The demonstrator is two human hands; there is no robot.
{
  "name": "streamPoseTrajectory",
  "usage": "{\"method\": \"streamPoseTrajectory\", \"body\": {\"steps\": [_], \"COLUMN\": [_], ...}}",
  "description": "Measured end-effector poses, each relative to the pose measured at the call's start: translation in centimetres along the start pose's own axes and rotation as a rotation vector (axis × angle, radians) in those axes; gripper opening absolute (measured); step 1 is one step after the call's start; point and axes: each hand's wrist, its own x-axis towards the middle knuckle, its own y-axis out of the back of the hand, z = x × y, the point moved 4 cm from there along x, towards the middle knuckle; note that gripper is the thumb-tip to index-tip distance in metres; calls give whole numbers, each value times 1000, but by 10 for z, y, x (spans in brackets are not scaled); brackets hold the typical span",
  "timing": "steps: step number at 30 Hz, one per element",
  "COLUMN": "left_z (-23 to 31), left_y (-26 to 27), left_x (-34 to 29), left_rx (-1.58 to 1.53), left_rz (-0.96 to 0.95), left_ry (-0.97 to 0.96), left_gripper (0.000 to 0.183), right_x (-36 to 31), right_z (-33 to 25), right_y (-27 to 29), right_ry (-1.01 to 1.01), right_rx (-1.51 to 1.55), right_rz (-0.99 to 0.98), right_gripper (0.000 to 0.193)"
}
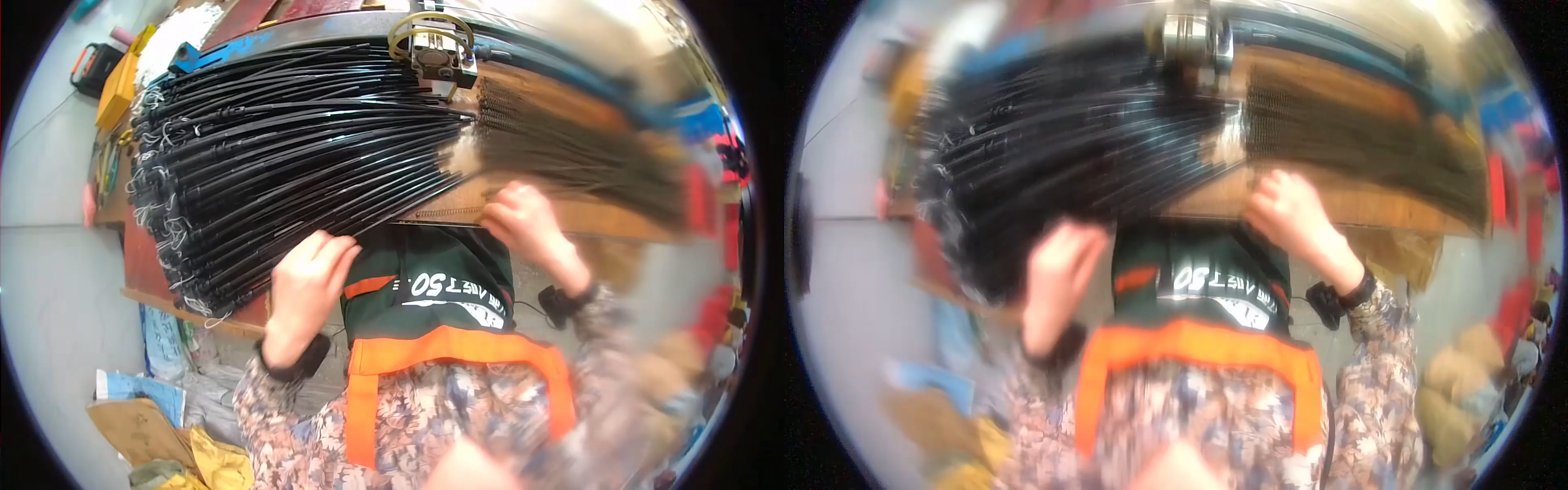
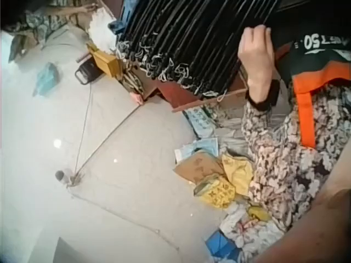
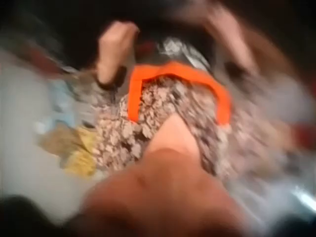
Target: The person picks up a black rod, slides a metal spring onto it, and places the assembly into a machine to be processed. They then remove the finished piece and set it onto a pile with others.
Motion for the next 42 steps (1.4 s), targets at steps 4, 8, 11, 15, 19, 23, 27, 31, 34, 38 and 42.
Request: {"method": "streamPoseTrajectory", "body": {"steps": [4,8,11,15,19,23,27,31,34,38,42], "left_z": [47,55,53,43,40,53,49,48,53,57,95], "left_y": [-80,-118,-133,-131,-141,-114,-103,-90,-75,-61,-41], "left_x": [15,21,26,28,16,14,28,56,66,58,59], "left_rx": [-46,99,220,125,188,4,-42,-57,-88,120,89], "left_rz": [111,85,129,98,134,204,157,-31,-46,-50,-8], "left_ry": [-75,-98,-40,26,31,42,73,61,-14,10,-61], "left_gripper": [16,25,28,29,13,13,19,17,38,53,46], "right_x": [-17,-17,-9,2,10,12,26,6,41,14,-12], "right_z": [-5,0,2,1,-22,-26,25,88,46,52,42], "right_y": [16,7,4,-5,-8,25,26,34,84,49,73], "right_ry": [104,62,58,30,-44,-160,-376,-1026,-930,-975,-831], "right_rx": [-33,-22,-6,115,307,301,413,1056,708,962,1107], "right_rz": [-18,-14,-39,-112,-53,-37,157,447,389,275,398], "right_gripper": [14,14,20,34,42,27,23,35,32,25,26]}}
